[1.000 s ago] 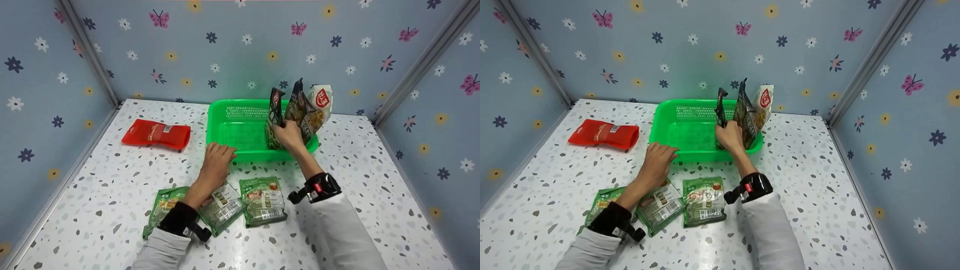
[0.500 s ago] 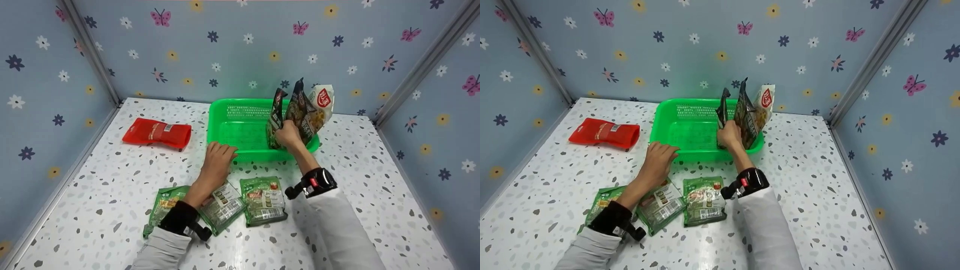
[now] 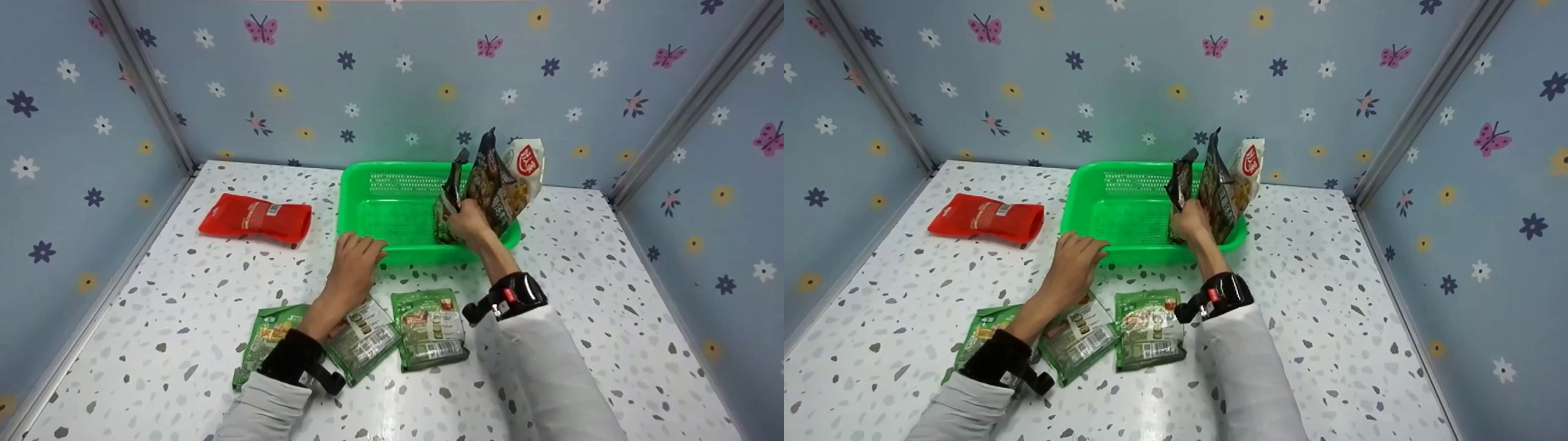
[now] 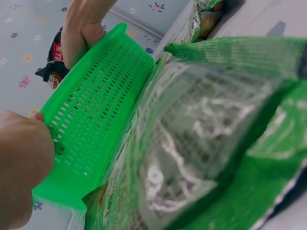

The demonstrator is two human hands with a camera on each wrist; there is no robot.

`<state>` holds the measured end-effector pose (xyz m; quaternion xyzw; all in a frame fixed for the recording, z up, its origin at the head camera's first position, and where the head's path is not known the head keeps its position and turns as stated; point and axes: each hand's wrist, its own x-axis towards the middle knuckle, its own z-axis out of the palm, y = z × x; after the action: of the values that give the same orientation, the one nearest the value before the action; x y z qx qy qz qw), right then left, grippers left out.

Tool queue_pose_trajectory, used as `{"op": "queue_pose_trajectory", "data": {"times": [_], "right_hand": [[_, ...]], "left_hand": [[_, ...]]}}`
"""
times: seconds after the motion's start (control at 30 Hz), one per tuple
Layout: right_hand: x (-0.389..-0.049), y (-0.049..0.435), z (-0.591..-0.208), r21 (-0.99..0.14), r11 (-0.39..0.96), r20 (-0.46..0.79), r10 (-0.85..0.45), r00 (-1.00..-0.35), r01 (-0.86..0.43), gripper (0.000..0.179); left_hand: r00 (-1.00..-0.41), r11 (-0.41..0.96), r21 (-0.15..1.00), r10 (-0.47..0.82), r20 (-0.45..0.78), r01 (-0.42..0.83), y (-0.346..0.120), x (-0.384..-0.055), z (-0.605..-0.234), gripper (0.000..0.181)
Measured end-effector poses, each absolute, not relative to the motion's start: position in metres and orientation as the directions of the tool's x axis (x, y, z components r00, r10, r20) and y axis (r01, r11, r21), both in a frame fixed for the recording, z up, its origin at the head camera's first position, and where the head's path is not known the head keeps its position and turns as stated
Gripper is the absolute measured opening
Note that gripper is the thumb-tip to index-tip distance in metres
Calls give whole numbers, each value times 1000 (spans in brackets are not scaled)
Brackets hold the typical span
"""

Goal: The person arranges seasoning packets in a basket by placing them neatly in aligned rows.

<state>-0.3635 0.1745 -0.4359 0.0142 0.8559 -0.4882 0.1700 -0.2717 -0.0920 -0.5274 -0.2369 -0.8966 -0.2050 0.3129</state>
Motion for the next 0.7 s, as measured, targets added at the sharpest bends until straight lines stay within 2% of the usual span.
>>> {"op": "queue_pose_trajectory", "data": {"times": [0.1,0.33,0.57,0.7], "right_hand": [[-364,175,-436,-826,530,-308,-139,-941,192,43],[-371,177,-441,-810,544,-340,-131,-931,219,45],[-382,181,-451,-790,562,-356,-96,-930,244,35],[-377,182,-448,-818,530,-325,-102,-940,225,53]], "left_hand": [[-693,804,223,294,658,552,-92,-272,-527,16],[-695,808,220,291,658,547,-91,-272,-527,16],[-692,816,205,293,660,541,-91,-271,-528,16],[-700,816,214,291,652,537,-91,-271,-527,17]]}}
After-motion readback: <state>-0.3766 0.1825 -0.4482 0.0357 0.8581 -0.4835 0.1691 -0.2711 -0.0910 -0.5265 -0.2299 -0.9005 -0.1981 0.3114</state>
